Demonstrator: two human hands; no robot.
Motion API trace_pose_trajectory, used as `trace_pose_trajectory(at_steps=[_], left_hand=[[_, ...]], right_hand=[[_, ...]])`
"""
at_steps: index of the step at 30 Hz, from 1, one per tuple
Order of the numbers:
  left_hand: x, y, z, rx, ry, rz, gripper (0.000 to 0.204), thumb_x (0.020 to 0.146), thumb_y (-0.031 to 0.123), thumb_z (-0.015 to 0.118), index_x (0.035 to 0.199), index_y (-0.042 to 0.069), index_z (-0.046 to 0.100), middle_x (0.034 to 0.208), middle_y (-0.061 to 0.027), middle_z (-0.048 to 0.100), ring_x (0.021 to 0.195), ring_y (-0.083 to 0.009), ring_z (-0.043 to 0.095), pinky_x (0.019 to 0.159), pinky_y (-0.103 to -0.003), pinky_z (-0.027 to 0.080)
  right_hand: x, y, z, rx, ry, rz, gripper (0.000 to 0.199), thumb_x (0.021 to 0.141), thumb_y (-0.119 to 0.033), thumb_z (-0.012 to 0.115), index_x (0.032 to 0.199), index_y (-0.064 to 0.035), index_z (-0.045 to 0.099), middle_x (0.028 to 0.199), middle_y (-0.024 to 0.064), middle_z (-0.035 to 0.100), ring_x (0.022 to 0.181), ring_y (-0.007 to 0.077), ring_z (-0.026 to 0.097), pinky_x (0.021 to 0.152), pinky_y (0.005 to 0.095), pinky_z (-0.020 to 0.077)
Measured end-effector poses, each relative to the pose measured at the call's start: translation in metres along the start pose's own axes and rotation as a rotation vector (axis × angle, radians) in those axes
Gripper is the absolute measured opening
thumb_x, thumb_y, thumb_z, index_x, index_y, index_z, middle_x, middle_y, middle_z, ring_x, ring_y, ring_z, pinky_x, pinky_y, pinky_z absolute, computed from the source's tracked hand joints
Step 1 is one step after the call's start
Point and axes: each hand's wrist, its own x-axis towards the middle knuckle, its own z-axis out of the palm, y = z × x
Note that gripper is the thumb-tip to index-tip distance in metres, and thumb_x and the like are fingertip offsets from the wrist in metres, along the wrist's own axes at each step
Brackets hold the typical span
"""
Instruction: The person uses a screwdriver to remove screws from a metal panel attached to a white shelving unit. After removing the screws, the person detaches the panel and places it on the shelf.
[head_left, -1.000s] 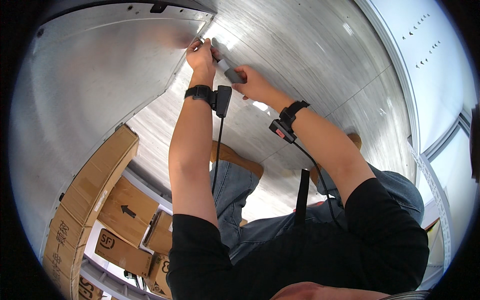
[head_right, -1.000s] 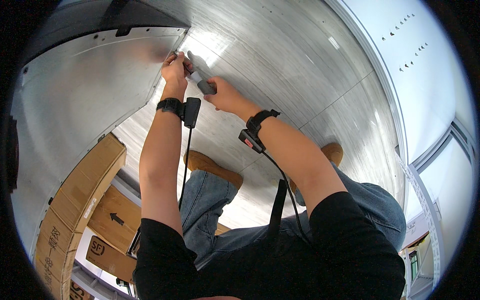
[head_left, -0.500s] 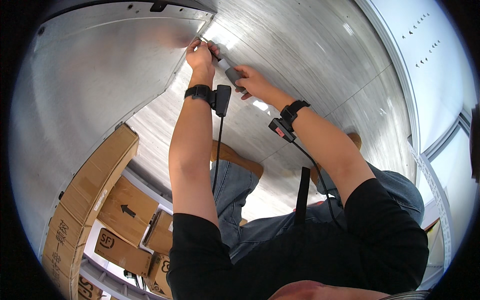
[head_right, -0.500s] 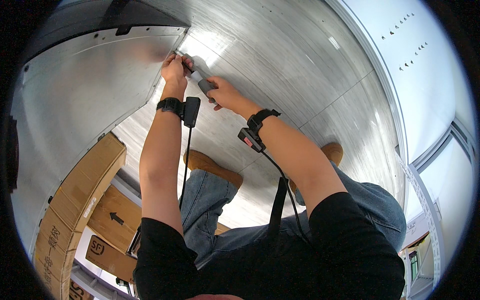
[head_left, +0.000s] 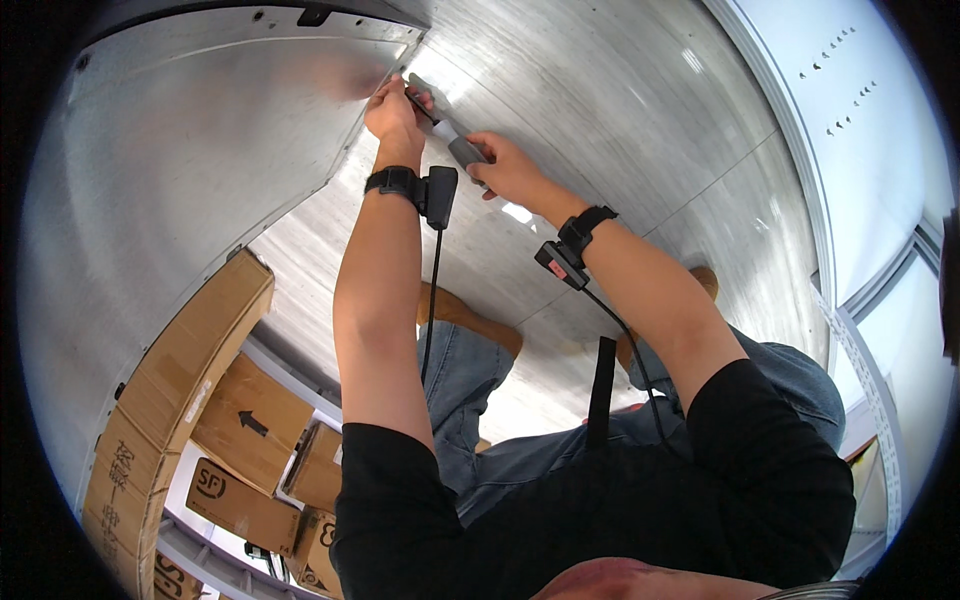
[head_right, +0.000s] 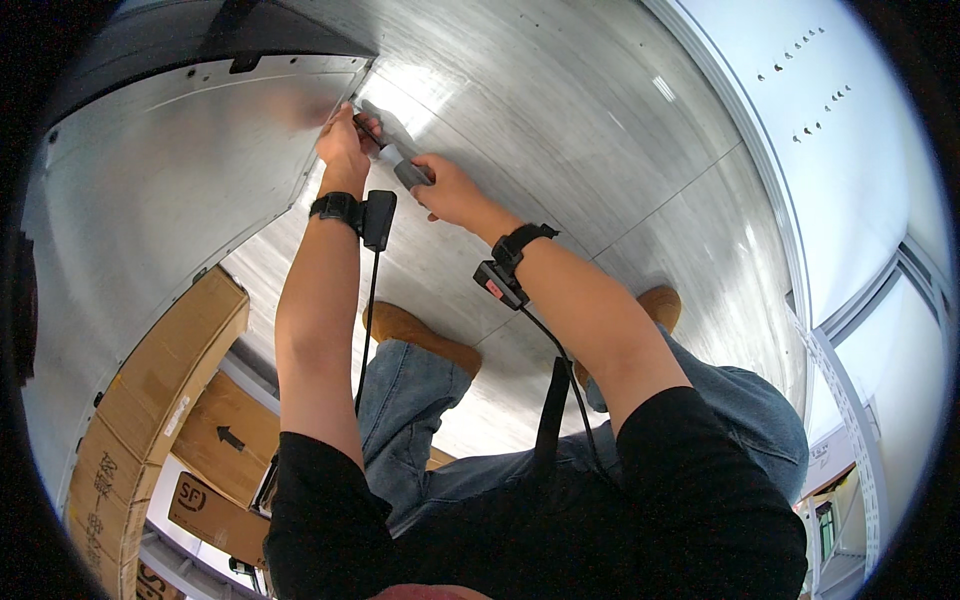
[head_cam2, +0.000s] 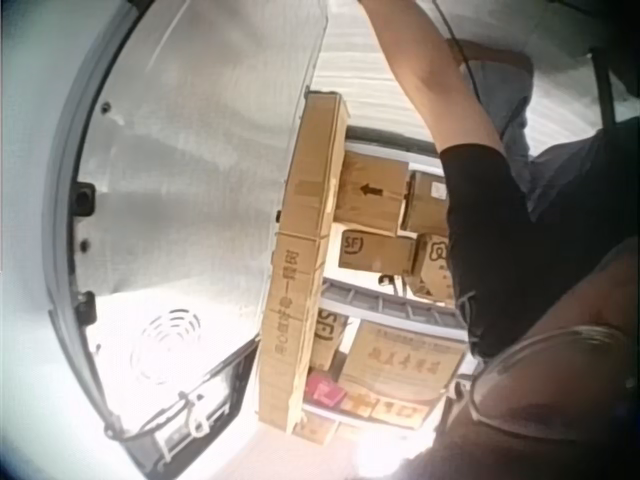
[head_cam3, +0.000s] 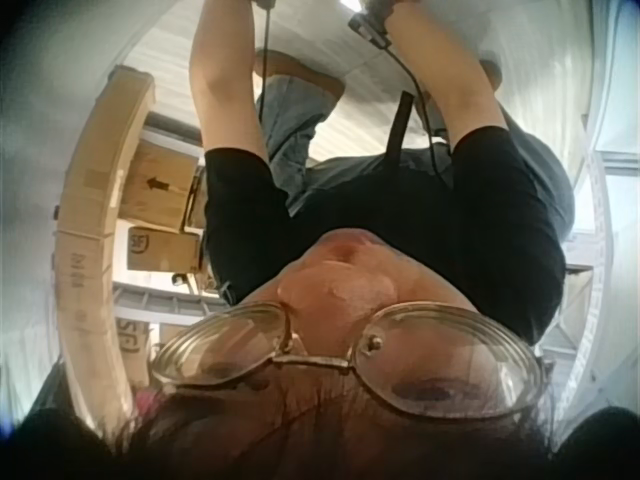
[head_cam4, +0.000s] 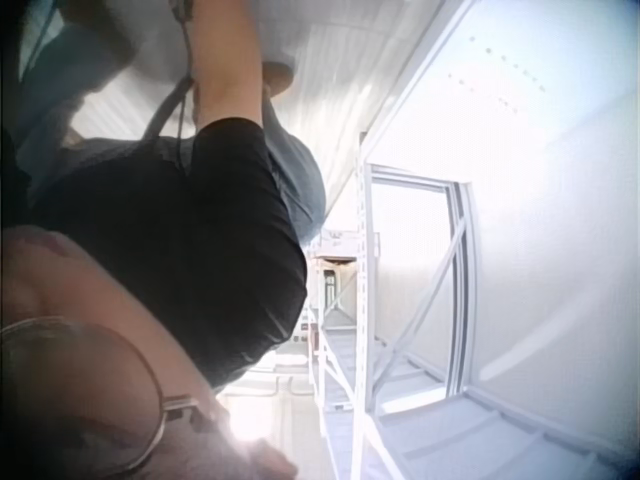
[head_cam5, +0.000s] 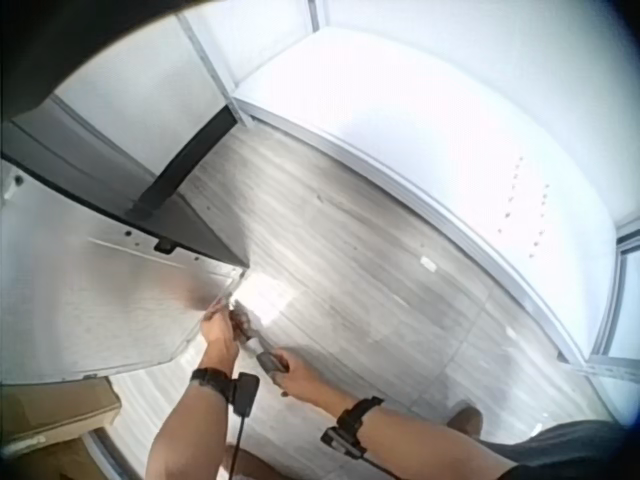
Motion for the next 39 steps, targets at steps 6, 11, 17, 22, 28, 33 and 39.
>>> trace_pose_trajectory(at_steps=[6,11,17,22,28,33,39], left_hand=[[0.002,0.0,0.007,0.003,0.112,0.019,0.011,0.088,0.011,0.06,0.087,0.0,0.058,0.069,-0.0096,0.058,0.051,-0.0188,0.056,0.043,-0.031,0.048],[0.001,-0.001,0.006,0.018,0.114,0.027,0.008,0.086,0.009,0.058,0.084,0.001,0.056,0.067,-0.0092,0.058,0.051,-0.018,0.056,0.044,-0.029,0.045],[-0.008,-0.005,-0.003,0.047,-0.024,0.077,0.007,0.085,0.009,0.053,0.085,0.003,0.051,0.066,-0.0101,0.059,0.057,-0.0197,0.059,0.048,-0.031,0.047],[-0.046,0.001,0.017,0.138,-0.161,0.036,0.008,0.085,0.012,0.049,0.089,0.004,0.05,0.068,-0.011,0.06,0.051,-0.018,0.056,0.045,-0.027,0.045],[-0.085,0.013,0.067,0.21,-0.429,0.073,0.014,0.086,0.015,0.05,0.096,0.005,0.052,0.084,-0.0116,0.062,0.067,-0.0172,0.056,0.06,-0.032,0.05],[-0.141,0.015,0.142,0.238,-0.783,0.125,0.012,0.092,0.018,0.048,0.096,0.008,0.051,0.087,-0.0106,0.063,0.071,-0.0169,0.059,0.064,-0.029,0.05],[-0.218,-0.009,0.219,0.405,-1.019,0.381,0.013,0.089,0.016,0.059,0.092,0.004,0.063,0.079,-0.0025,0.061,0.07,-0.0099,0.054,0.062,-0.025,0.046]], right_hand=[[-0.003,-0.005,-0.002,-0.039,-0.001,-0.002,0.049,0.082,-0.009,0.058,0.129,-0.0053,0.043,0.106,0.0134,0.058,0.08,0.0189,0.06,0.059,0.0303,0.0538],[-0.004,-0.002,-0.003,-0.041,-0.005,0.0,0.049,0.083,-0.009,0.057,0.13,-0.0061,0.043,0.106,0.013,0.057,0.08,0.0185,0.06,0.059,0.0307,0.0536],[-0.017,0.002,-0.007,0.087,0.025,0.088,0.047,0.083,-0.007,0.05,0.129,-0.0069,0.043,0.11,0.0088,0.055,0.085,0.0161,0.058,0.064,0.0309,0.0521],[-0.024,0.03,-0.042,-0.056,0.141,-0.138,0.041,0.08,-0.005,0.044,0.122,-0.0046,0.047,0.104,0.0079,0.055,0.077,0.0159,0.057,0.064,0.0307,0.0504],[-0.067,-0.013,-0.1,0.304,0.274,-0.044,0.034,0.079,-0.005,0.043,0.111,-0.0034,0.054,0.092,0.0064,0.056,0.066,0.0132,0.056,0.056,0.0279,0.0449],[-0.12,-0.021,-0.152,0.419,0.391,-0.197,0.025,0.084,-0.014,0.054,0.106,-0.0039,0.055,0.081,0.0056,0.057,0.063,0.0122,0.054,0.051,0.0263,0.0412],[-0.188,0.0,-0.189,0.636,0.566,-0.337,0.022,0.087,-0.017,0.055,0.106,-0.0053,0.054,0.076,0.0054,0.058,0.061,0.0124,0.054,0.049,0.0257,0.0403]])
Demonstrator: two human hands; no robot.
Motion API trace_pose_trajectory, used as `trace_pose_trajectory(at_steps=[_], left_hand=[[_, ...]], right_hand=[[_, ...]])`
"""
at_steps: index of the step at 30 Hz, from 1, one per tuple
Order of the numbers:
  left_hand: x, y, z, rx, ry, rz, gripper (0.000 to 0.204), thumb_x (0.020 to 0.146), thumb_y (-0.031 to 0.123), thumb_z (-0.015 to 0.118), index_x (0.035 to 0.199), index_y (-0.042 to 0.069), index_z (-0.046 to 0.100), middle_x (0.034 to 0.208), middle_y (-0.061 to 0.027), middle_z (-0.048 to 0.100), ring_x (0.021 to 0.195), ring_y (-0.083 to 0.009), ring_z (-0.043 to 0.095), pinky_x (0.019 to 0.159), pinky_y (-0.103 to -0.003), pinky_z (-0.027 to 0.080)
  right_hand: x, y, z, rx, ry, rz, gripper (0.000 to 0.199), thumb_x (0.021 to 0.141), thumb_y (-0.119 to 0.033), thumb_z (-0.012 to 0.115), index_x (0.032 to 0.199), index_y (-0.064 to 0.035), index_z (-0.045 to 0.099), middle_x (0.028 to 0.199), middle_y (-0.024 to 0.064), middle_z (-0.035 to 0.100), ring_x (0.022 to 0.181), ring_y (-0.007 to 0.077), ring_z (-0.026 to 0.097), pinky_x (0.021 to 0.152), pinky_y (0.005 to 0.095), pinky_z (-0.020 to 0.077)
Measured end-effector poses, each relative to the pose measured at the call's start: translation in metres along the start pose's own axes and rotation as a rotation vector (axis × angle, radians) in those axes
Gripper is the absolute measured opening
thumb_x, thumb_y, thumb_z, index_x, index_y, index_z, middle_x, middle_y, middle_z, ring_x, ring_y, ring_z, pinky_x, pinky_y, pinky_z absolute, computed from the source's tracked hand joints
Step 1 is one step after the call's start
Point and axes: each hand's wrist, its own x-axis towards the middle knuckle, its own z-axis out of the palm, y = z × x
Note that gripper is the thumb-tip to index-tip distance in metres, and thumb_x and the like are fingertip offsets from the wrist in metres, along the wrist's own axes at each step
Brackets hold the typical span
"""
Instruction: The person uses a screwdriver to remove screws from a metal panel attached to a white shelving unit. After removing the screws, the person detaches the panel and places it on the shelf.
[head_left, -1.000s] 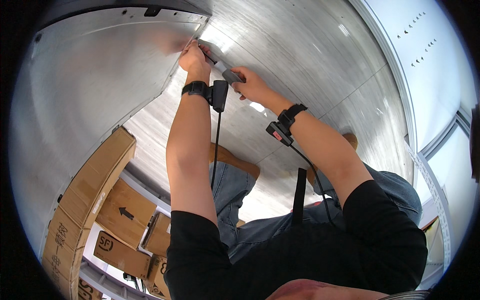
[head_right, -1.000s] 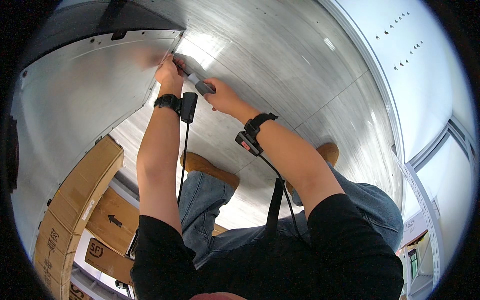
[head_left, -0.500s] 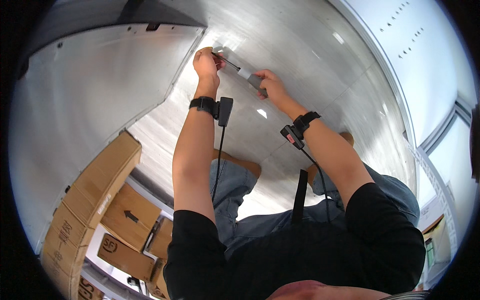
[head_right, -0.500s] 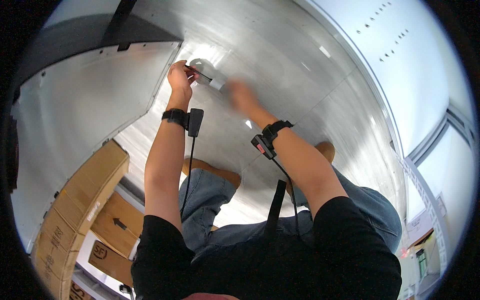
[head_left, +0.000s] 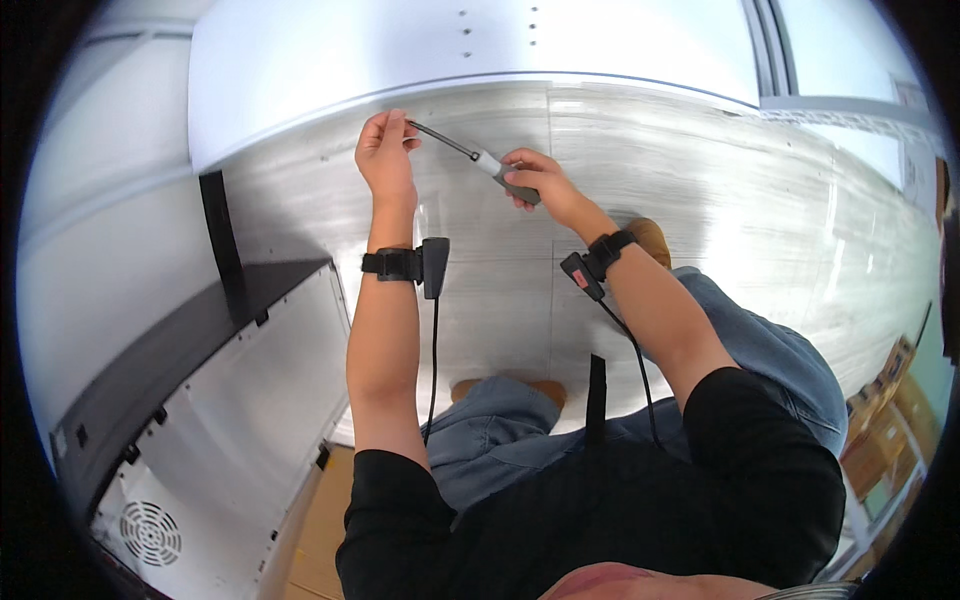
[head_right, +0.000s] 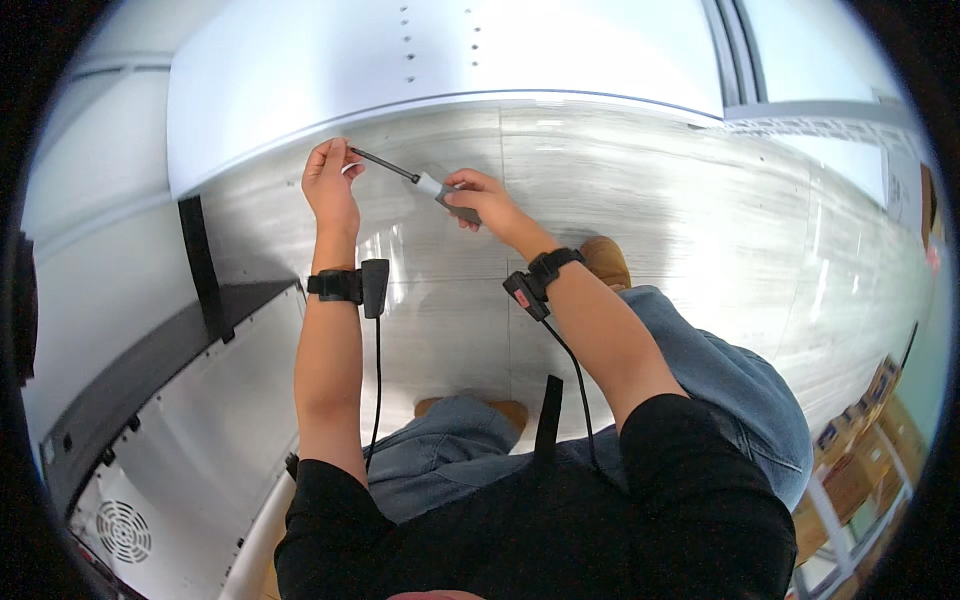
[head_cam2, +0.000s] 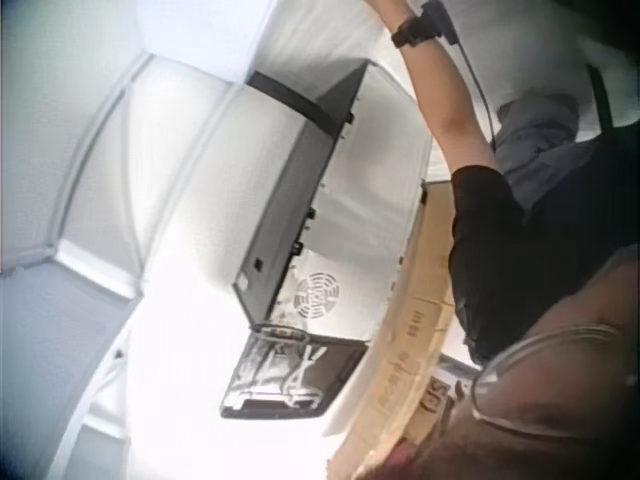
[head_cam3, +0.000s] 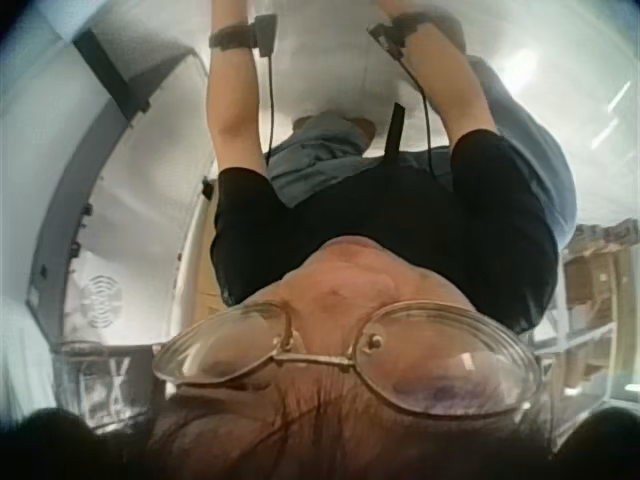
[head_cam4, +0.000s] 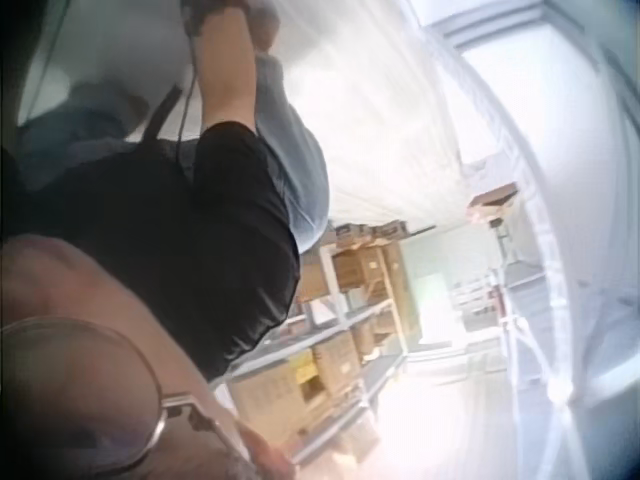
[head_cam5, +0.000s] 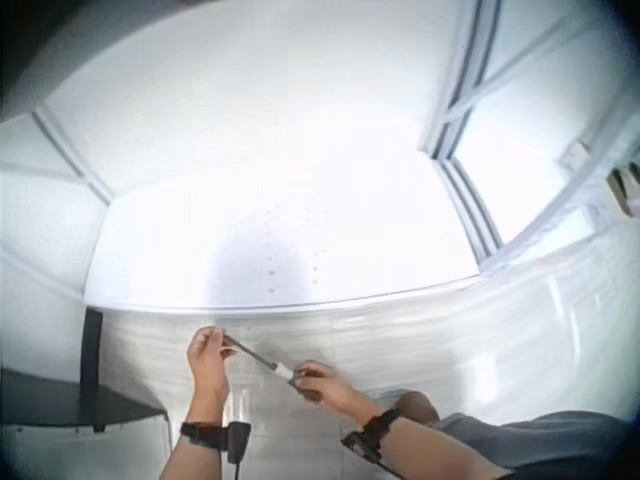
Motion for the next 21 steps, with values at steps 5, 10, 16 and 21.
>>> trace_pose_trajectory(at_steps=[5,10,16,21], left_hand=[[0.008,-0.001,0.068,0.301,-0.147,0.224,0.02,0.085,0.018,0.066,0.094,0.001,0.066,0.074,0.0008,0.058,0.067,-0.0072,0.05,0.061,-0.022,0.043],[0.009,-0.008,0.12,0.506,-0.209,0.302,0.018,0.083,0.019,0.066,0.09,0.003,0.069,0.077,-0.0028,0.066,0.069,-0.0099,0.058,0.067,-0.025,0.047],[0.024,-0.028,0.142,0.767,-0.236,0.578,0.014,0.081,0.016,0.066,0.088,0.004,0.069,0.078,-0.0062,0.067,0.067,-0.0177,0.062,0.066,-0.03,0.048],[0.037,-0.039,0.15,0.925,-0.233,0.721,0.013,0.08,0.02,0.067,0.087,0.009,0.07,0.077,-0.0046,0.064,0.071,-0.0218,0.061,0.065,-0.034,0.048]], right_hand=[[-0.026,0.02,-0.037,0.186,0.126,-0.033,0.021,0.088,-0.016,0.054,0.106,-0.0068,0.054,0.074,0.0059,0.058,0.06,0.0129,0.055,0.049,0.0257,0.0397],[-0.035,0.065,-0.05,0.301,0.224,0.006,0.022,0.086,-0.016,0.058,0.106,-0.0062,0.054,0.072,0.0062,0.058,0.058,0.0133,0.055,0.048,0.0271,0.0388],[-0.04,0.091,-0.06,0.289,0.206,0.013,0.016,0.088,-0.016,0.058,0.101,-0.0067,0.056,0.071,0.0046,0.057,0.057,0.0133,0.054,0.047,0.0265,0.0382],[-0.033,0.101,-0.065,0.321,0.206,0.002,0.016,0.088,-0.016,0.057,0.101,-0.0074,0.056,0.071,0.0047,0.057,0.058,0.0129,0.054,0.047,0.0267,0.0381]])
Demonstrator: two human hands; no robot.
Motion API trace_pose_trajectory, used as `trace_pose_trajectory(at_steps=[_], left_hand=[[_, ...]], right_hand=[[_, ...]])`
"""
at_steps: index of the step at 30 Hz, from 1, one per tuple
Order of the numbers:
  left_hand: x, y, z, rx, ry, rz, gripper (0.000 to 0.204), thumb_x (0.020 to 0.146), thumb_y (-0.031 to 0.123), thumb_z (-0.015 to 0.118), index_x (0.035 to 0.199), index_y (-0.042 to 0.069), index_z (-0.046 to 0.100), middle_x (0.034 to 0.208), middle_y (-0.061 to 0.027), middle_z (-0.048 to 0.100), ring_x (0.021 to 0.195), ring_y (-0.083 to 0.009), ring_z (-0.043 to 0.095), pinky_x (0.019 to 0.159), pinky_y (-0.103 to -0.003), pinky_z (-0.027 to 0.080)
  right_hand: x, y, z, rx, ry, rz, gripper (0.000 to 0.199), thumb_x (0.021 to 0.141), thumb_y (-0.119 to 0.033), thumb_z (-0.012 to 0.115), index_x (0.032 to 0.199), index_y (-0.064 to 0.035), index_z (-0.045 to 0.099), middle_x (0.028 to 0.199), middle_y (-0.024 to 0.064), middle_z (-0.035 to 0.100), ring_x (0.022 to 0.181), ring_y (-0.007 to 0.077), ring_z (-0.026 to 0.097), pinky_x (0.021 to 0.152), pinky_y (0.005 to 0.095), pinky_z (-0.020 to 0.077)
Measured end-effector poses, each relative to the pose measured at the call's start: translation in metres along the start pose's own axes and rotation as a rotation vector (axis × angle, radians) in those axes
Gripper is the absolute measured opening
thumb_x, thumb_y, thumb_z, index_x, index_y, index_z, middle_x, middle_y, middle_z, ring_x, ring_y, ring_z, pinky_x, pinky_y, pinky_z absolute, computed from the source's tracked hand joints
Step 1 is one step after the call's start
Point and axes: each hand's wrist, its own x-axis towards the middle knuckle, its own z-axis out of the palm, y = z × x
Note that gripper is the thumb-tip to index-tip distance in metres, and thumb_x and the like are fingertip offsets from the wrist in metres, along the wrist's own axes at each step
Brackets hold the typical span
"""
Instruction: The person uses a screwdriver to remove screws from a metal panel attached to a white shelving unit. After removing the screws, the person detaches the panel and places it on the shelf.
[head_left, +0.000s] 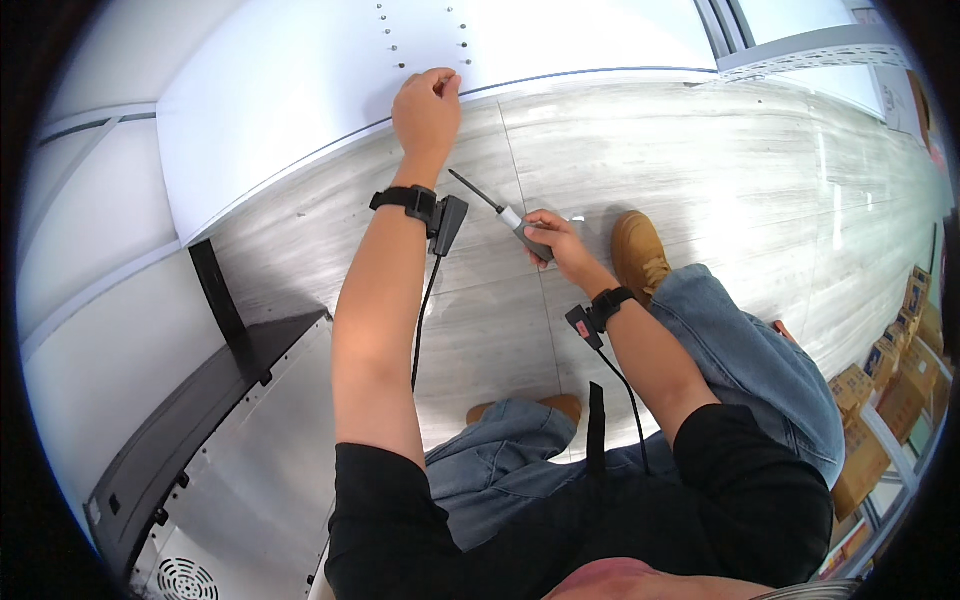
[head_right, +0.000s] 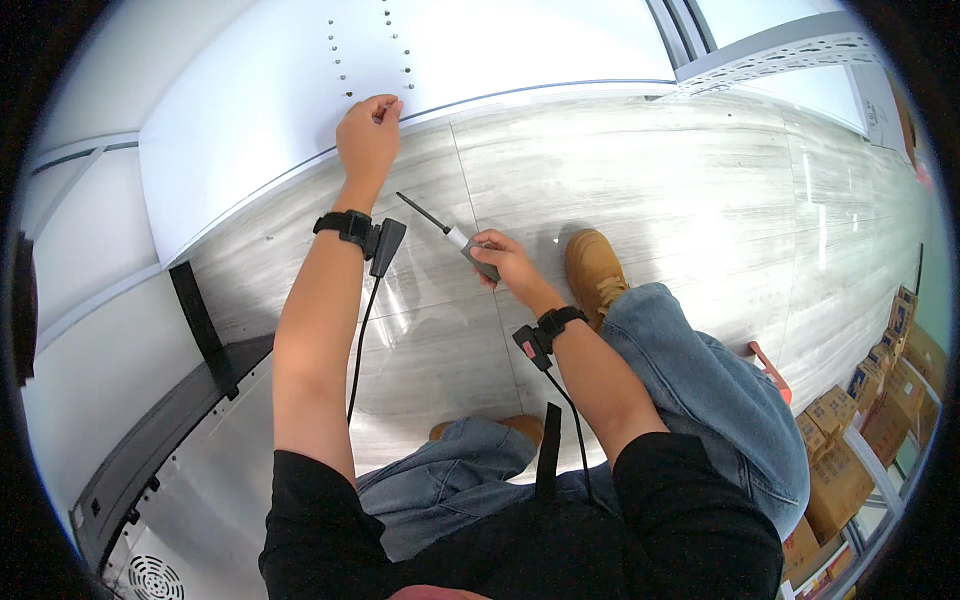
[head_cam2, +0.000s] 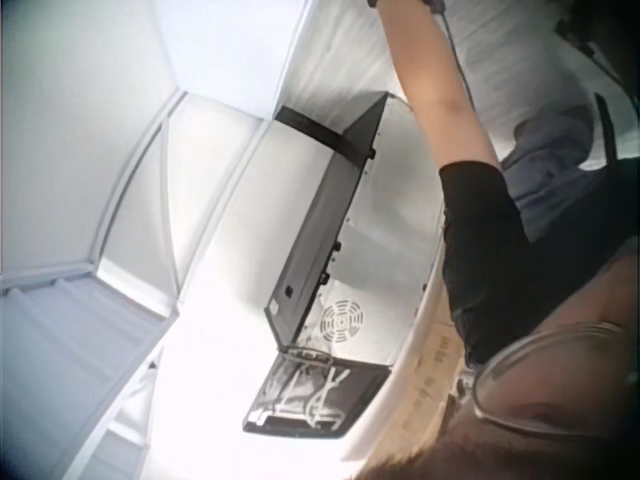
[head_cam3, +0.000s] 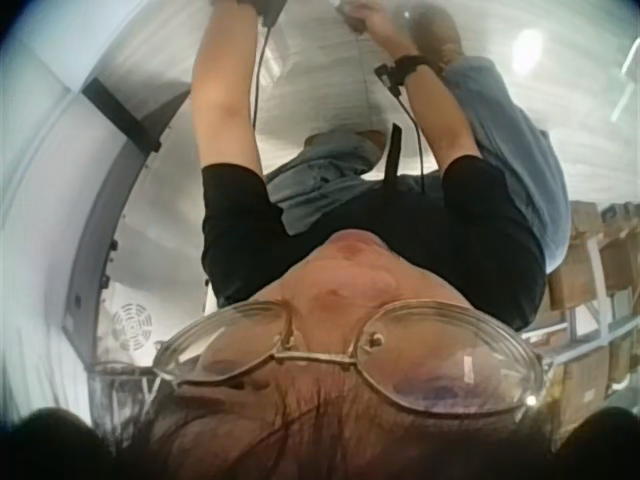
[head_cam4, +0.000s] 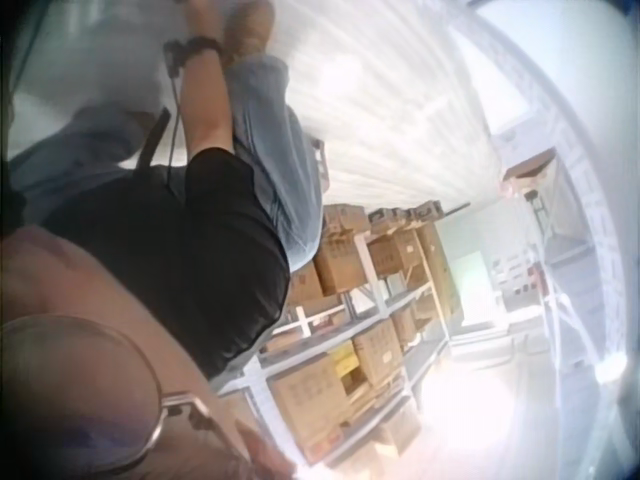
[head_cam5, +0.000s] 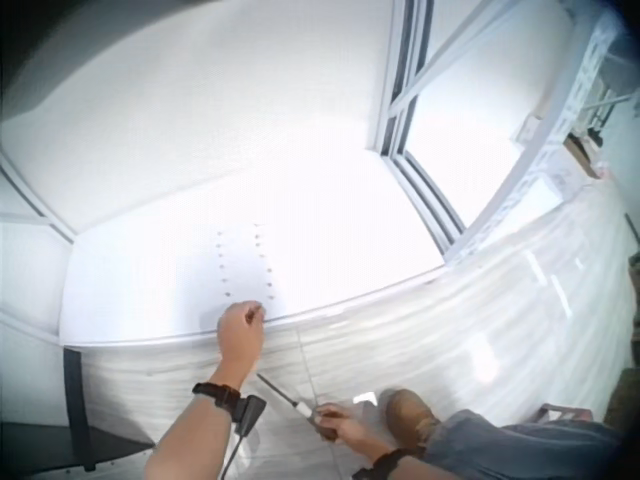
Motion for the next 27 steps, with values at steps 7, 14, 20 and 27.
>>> trace_pose_trajectory(at_steps=[7,14,20,27], left_hand=[[0.003,0.006,0.007,0.063,-0.025,-0.079,0.016,0.08,0.022,0.067,0.091,0.011,0.069,0.079,-0.0041,0.063,0.075,-0.0217,0.06,0.066,-0.035,0.049],[-0.005,-0.01,-0.003,-0.155,-0.055,-0.083,0.02,0.082,0.02,0.066,0.098,0.009,0.067,0.078,-0.0063,0.065,0.065,-0.019,0.06,0.06,-0.032,0.048],[-0.071,-0.061,-0.071,-0.783,0.209,-0.573,0.022,0.09,0.024,0.06,0.085,0.003,0.063,0.07,-0.0034,0.061,0.059,-0.0119,0.057,0.053,-0.025,0.044],[-0.217,-0.127,-0.109,-0.855,0.302,-1.192,0.023,0.094,0.024,0.048,0.096,0.003,0.056,0.086,-0.0079,0.062,0.07,-0.016,0.06,0.058,-0.029,0.049]], right_hand=[[-0.005,-0.009,0.006,-0.046,0.019,0.021,0.015,0.088,-0.017,0.057,0.1,-0.0074,0.056,0.071,0.0047,0.057,0.058,0.013,0.054,0.047,0.027,0.0382],[0.001,-0.003,0.008,-0.068,-0.045,0.026,0.016,0.089,-0.02,0.057,0.1,-0.0081,0.055,0.071,0.0045,0.057,0.059,0.013,0.054,0.048,0.0265,0.0381],[0.003,0.0,0.04,-0.203,-0.058,0.086,0.02,0.089,-0.022,0.058,0.102,-0.0079,0.055,0.073,0.0045,0.057,0.059,0.0129,0.055,0.048,0.0261,0.0384],[0.0,0.028,0.104,-0.481,-0.186,0.161,0.028,0.088,-0.028,0.059,0.106,-0.0071,0.055,0.078,0.0051,0.058,0.061,0.0127,0.055,0.051,0.0274,0.0405]])
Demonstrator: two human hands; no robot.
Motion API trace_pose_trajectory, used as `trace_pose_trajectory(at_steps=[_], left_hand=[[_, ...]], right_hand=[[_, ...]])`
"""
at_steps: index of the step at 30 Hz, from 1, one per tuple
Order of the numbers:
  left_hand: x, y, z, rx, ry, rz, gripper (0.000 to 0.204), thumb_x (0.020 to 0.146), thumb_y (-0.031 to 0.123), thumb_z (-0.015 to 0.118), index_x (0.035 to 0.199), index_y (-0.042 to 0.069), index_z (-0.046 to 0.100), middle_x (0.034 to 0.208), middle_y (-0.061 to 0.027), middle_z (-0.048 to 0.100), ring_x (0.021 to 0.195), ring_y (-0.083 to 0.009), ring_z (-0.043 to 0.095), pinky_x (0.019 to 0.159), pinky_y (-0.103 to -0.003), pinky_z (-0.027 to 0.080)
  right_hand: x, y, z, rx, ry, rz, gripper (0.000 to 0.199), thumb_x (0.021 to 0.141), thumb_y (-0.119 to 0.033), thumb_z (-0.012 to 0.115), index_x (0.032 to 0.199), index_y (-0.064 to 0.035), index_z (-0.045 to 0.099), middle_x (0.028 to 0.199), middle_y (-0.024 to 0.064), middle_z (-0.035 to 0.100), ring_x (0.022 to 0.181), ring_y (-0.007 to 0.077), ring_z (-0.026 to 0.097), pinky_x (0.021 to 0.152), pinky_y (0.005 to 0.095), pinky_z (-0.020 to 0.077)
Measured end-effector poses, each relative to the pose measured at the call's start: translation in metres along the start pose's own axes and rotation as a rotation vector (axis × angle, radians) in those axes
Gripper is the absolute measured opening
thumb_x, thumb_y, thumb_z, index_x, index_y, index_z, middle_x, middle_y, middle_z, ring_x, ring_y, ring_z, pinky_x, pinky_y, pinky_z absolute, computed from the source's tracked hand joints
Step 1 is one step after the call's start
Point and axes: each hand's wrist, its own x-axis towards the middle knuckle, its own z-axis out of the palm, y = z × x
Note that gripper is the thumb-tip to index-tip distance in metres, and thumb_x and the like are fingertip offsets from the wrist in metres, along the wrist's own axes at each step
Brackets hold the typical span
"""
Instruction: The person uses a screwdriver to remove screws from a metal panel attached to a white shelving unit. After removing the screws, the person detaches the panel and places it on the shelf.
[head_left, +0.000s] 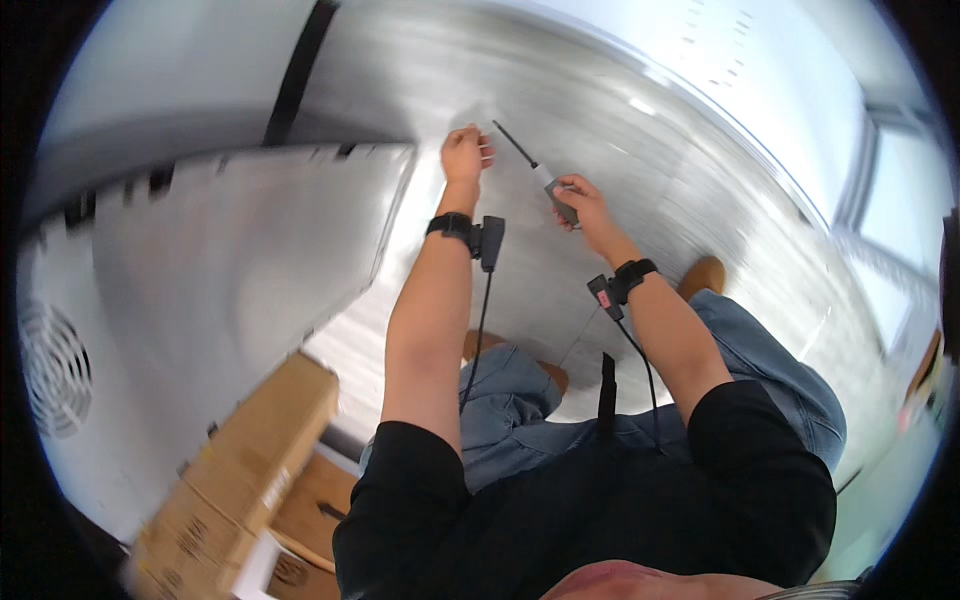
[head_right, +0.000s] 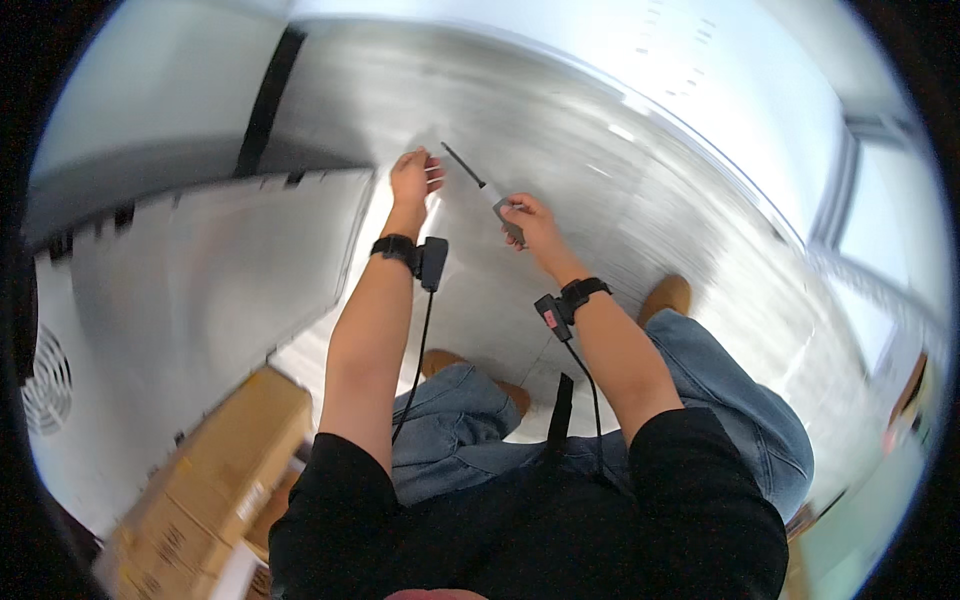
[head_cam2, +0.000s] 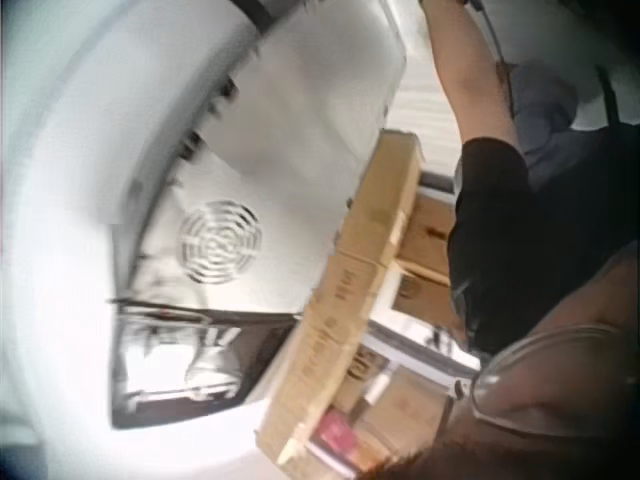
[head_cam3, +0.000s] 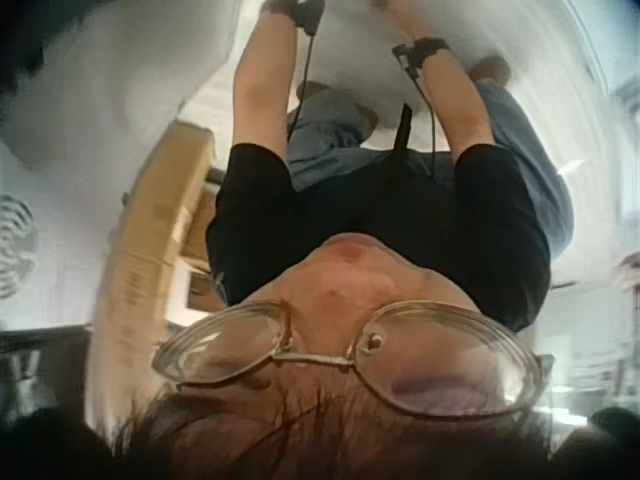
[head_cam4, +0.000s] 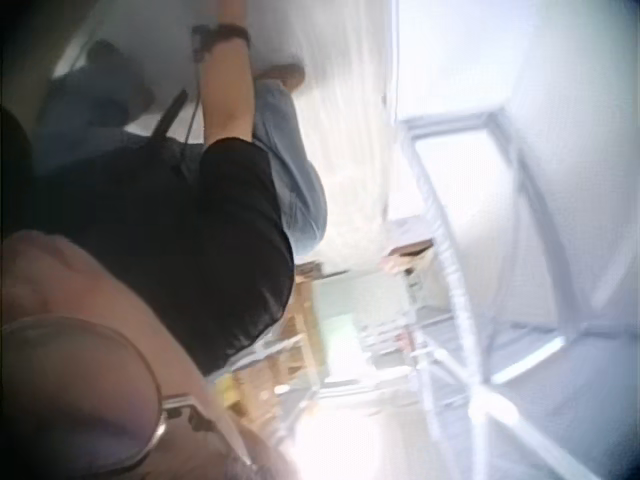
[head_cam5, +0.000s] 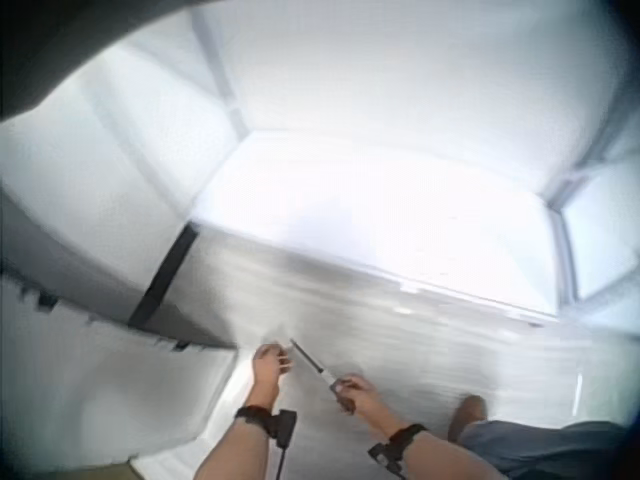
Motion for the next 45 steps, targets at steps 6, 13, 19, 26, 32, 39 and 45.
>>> trace_pose_trajectory(at_steps=[6,13,19,26,32,39,45], left_hand=[[-0.04,-0.041,-0.099,-0.424,0.104,-0.101,0.035,0.1,0.022,0.03,0.12,0.0,0.046,0.111,-0.0156,0.059,0.092,-0.0242,0.061,0.082,-0.036,0.05],[-0.047,-0.107,-0.129,-0.598,0.249,-0.266,0.026,0.099,0.019,0.036,0.118,0.005,0.047,0.108,-0.0091,0.06,0.091,-0.0224,0.059,0.083,-0.035,0.047],[-0.035,-0.14,-0.119,-0.557,0.337,-0.295,0.013,0.097,0.018,0.042,0.105,0.011,0.05,0.095,-0.0025,0.061,0.086,-0.0182,0.061,0.073,-0.033,0.049],[-0.027,-0.133,-0.107,-0.486,0.278,-0.261,0.014,0.097,0.017,0.043,0.105,0.011,0.053,0.095,-0.0027,0.061,0.083,-0.017,0.062,0.069,-0.03,0.05],[-0.021,-0.124,-0.096,-0.465,0.262,-0.211,0.016,0.097,0.015,0.043,0.106,0.007,0.053,0.094,-0.0046,0.062,0.083,-0.0167,0.062,0.065,-0.03,0.049],[-0.028,-0.117,-0.083,-0.375,0.307,-0.144,0.016,0.096,0.013,0.046,0.106,0.005,0.056,0.091,-0.0055,0.065,0.079,-0.0159,0.062,0.066,-0.029,0.048],[-0.023,-0.127,-0.089,-0.347,0.291,-0.136,0.015,0.096,0.013,0.047,0.104,0.007,0.058,0.091,-0.0044,0.066,0.078,-0.0139,0.062,0.068,-0.027,0.048]], right_hand=[[-0.001,0.008,0.078,-0.407,-0.297,0.183,0.03,0.09,-0.031,0.056,0.108,-0.0077,0.053,0.082,0.0038,0.056,0.064,0.0109,0.054,0.054,0.0255,0.0402],[-0.001,0.055,0.077,-0.401,-0.445,0.37,0.045,0.091,-0.035,0.055,0.124,-0.0068,0.046,0.095,0.007,0.056,0.066,0.014,0.057,0.055,0.0271,0.045],[0.007,0.069,0.064,-0.353,-0.41,0.492,0.045,0.093,-0.032,0.051,0.127,-0.0041,0.042,0.095,0.0091,0.057,0.063,0.0153,0.06,0.053,0.0287,0.0493],[0.018,0.08,0.053,-0.358,-0.363,0.427,0.044,0.094,-0.033,0.049,0.126,-0.0028,0.042,0.087,0.0084,0.059,0.055,0.0138,0.055,0.05,0.0285,0.0471],[0.01,0.066,0.052,-0.355,-0.333,0.41,0.041,0.094,-0.036,0.047,0.123,-0.0064,0.045,0.085,0.0057,0.057,0.055,0.0109,0.051,0.049,0.0271,0.0434],[0.014,0.076,0.045,-0.387,-0.33,0.359,0.038,0.095,-0.035,0.046,0.122,-0.0081,0.046,0.084,0.0053,0.056,0.053,0.01,0.049,0.047,0.025,0.0408],[0.008,0.065,0.052,-0.459,-0.326,0.318,0.039,0.095,-0.034,0.046,0.125,-0.0078,0.045,0.082,0.0053,0.056,0.053,0.0097,0.049,0.046,0.0255,0.0404]])
